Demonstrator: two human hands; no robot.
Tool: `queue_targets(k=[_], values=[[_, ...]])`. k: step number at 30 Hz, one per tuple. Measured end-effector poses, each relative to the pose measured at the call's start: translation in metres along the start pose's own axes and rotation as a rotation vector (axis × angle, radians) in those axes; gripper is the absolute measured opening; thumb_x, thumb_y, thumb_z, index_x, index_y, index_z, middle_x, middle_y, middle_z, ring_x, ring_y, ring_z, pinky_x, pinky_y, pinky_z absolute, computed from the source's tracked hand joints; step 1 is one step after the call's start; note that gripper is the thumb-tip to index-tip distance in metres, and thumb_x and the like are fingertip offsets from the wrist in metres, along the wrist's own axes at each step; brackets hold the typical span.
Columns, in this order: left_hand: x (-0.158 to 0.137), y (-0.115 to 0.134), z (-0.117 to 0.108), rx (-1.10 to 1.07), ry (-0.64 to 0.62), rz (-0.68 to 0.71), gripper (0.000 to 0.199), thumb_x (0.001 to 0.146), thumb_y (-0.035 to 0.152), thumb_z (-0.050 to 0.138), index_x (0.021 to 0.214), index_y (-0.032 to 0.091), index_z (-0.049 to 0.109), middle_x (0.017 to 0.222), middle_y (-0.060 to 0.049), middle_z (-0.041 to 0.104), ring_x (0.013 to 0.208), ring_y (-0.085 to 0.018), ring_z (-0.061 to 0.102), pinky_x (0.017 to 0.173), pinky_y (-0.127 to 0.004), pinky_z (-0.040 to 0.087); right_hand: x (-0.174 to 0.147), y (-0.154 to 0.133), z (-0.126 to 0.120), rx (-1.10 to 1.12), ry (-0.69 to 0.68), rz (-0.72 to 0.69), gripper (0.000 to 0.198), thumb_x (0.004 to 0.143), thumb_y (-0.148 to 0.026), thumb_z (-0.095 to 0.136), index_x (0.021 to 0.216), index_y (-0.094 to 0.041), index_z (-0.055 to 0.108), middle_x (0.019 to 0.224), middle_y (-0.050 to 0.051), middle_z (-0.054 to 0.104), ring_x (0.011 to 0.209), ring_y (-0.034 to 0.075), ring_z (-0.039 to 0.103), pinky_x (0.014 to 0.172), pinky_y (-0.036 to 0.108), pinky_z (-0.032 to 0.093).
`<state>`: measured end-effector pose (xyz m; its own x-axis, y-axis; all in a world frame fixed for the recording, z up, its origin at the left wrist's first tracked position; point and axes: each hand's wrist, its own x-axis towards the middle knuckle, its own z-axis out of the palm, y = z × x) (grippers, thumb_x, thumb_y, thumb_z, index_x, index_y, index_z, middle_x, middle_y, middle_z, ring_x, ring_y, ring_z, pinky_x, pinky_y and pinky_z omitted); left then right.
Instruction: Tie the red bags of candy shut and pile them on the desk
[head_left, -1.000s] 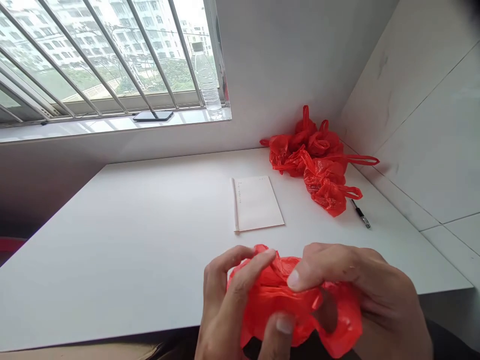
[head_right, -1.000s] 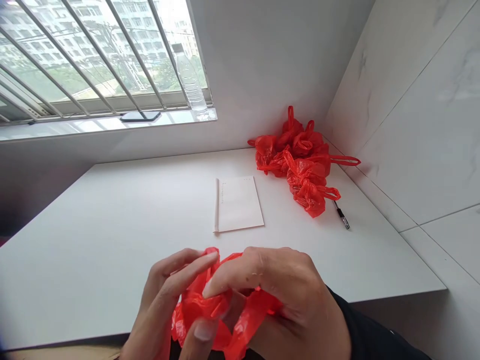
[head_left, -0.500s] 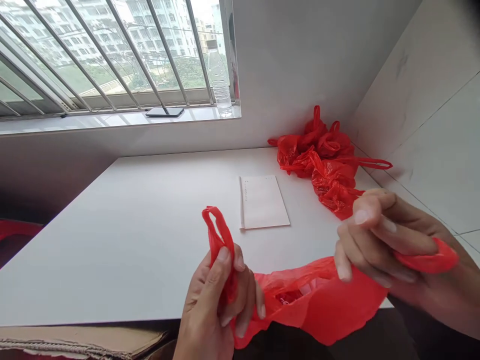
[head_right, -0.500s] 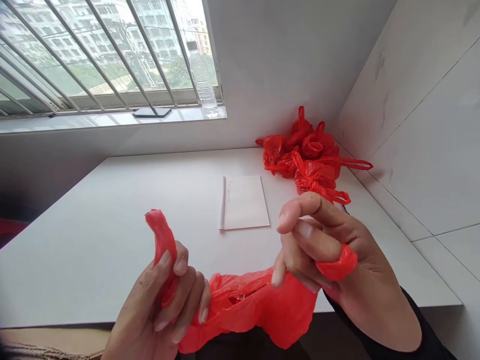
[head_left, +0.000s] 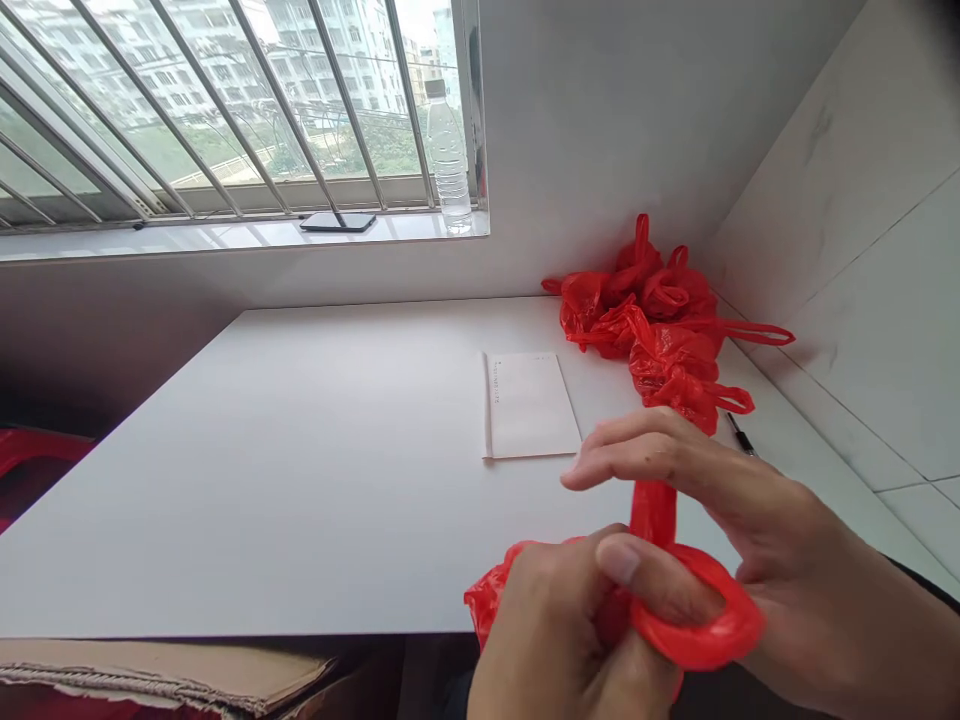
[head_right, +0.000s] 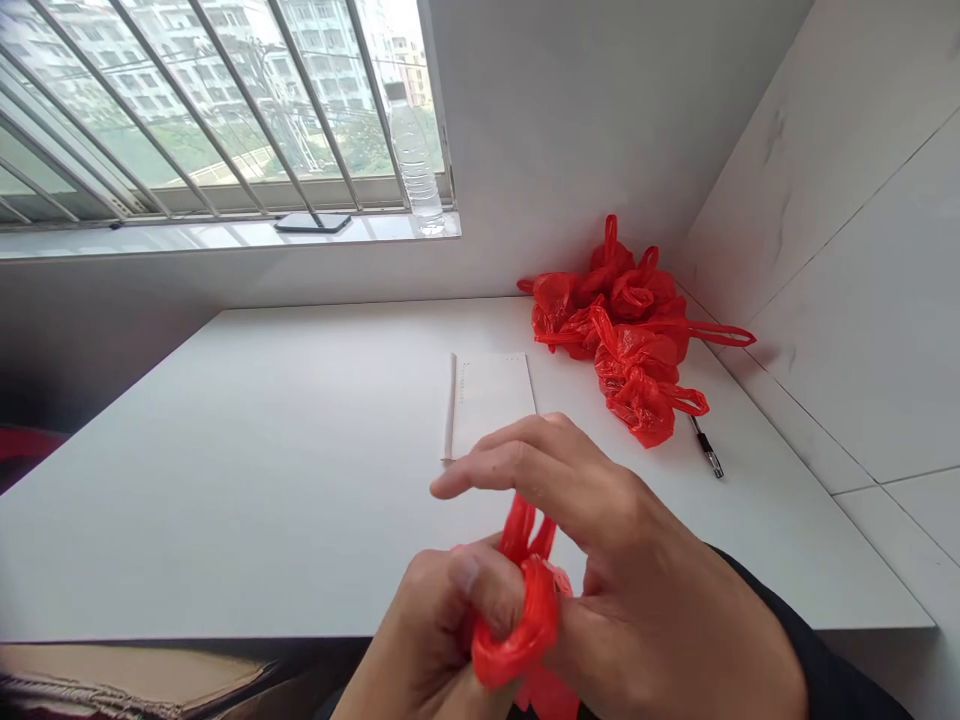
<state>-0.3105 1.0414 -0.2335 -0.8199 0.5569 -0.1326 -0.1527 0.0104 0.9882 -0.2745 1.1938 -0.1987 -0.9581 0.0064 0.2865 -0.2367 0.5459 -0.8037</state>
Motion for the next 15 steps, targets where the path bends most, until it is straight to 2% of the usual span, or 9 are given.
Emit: queue_targets(k=[3, 5, 7, 9, 12, 15], values=[[-0.002, 0.009, -0.007, 0.128, 0.056, 0.017, 0.040, 0.090, 0.058, 0.059, 0.073, 0.023, 0.069, 0.060, -0.001, 0.052, 0.055, -0.015, 0.042, 0.055, -0.028, 0.037, 0.003, 0.014, -0.013, 0.041, -0.133, 0.049, 0.025, 0.093, -0.037, 0.071, 0.118, -0.038, 0.065, 0.111, -0.002, 0.066, 0.102, 0.018, 0.063, 0.086, 0.030, 0.056], [-0.001, 0.012, -0.014, 0.111, 0.048, 0.005, 0.040, 0.092, 0.058, 0.057, 0.078, 0.022, 0.069, 0.063, -0.002, 0.055, 0.058, -0.015, 0.046, 0.058, -0.028, 0.037, 0.004, 0.022, -0.017, 0.082, -0.159, 0.081, 0.017, 0.093, -0.039, 0.071, 0.110, -0.036, 0.068, 0.104, -0.003, 0.067, 0.095, 0.016, 0.064, 0.083, 0.029, 0.054], [0.005, 0.012, -0.022, 0.018, -0.046, -0.044, 0.044, 0.095, 0.057, 0.054, 0.073, 0.020, 0.065, 0.060, -0.001, 0.052, 0.057, -0.013, 0.046, 0.057, -0.026, 0.036, 0.004, 0.026, -0.018, 0.104, -0.118, 0.095, 0.011, 0.094, -0.038, 0.070, 0.105, -0.036, 0.070, 0.100, -0.004, 0.068, 0.090, 0.015, 0.064, 0.079, 0.027, 0.052], [0.013, 0.010, -0.029, -0.153, -0.134, -0.108, 0.041, 0.098, 0.053, 0.051, 0.080, 0.020, 0.066, 0.060, 0.000, 0.053, 0.058, -0.013, 0.048, 0.060, -0.025, 0.038, 0.004, 0.027, -0.015, 0.116, -0.057, 0.094, 0.010, 0.094, -0.036, 0.070, 0.104, -0.035, 0.071, 0.097, -0.004, 0.069, 0.088, 0.015, 0.064, 0.077, 0.027, 0.051], [0.026, 0.006, -0.038, -0.396, -0.134, -0.163, 0.032, 0.099, 0.048, 0.053, 0.102, 0.020, 0.068, 0.073, -0.003, 0.061, 0.069, -0.014, 0.054, 0.069, -0.026, 0.045, 0.003, 0.023, -0.008, 0.133, -0.025, 0.095, 0.006, 0.093, -0.034, 0.071, 0.099, -0.034, 0.072, 0.093, -0.004, 0.068, 0.084, 0.015, 0.063, 0.077, 0.028, 0.049], [0.032, 0.004, -0.044, -0.407, -0.122, -0.134, 0.023, 0.096, 0.041, 0.061, 0.093, 0.019, 0.065, 0.084, -0.003, 0.063, 0.075, -0.013, 0.055, 0.072, -0.025, 0.046, 0.005, 0.021, 0.000, 0.130, -0.124, 0.100, 0.001, 0.092, -0.032, 0.070, 0.092, -0.032, 0.071, 0.090, -0.003, 0.066, 0.081, 0.014, 0.061, 0.076, 0.028, 0.049]])
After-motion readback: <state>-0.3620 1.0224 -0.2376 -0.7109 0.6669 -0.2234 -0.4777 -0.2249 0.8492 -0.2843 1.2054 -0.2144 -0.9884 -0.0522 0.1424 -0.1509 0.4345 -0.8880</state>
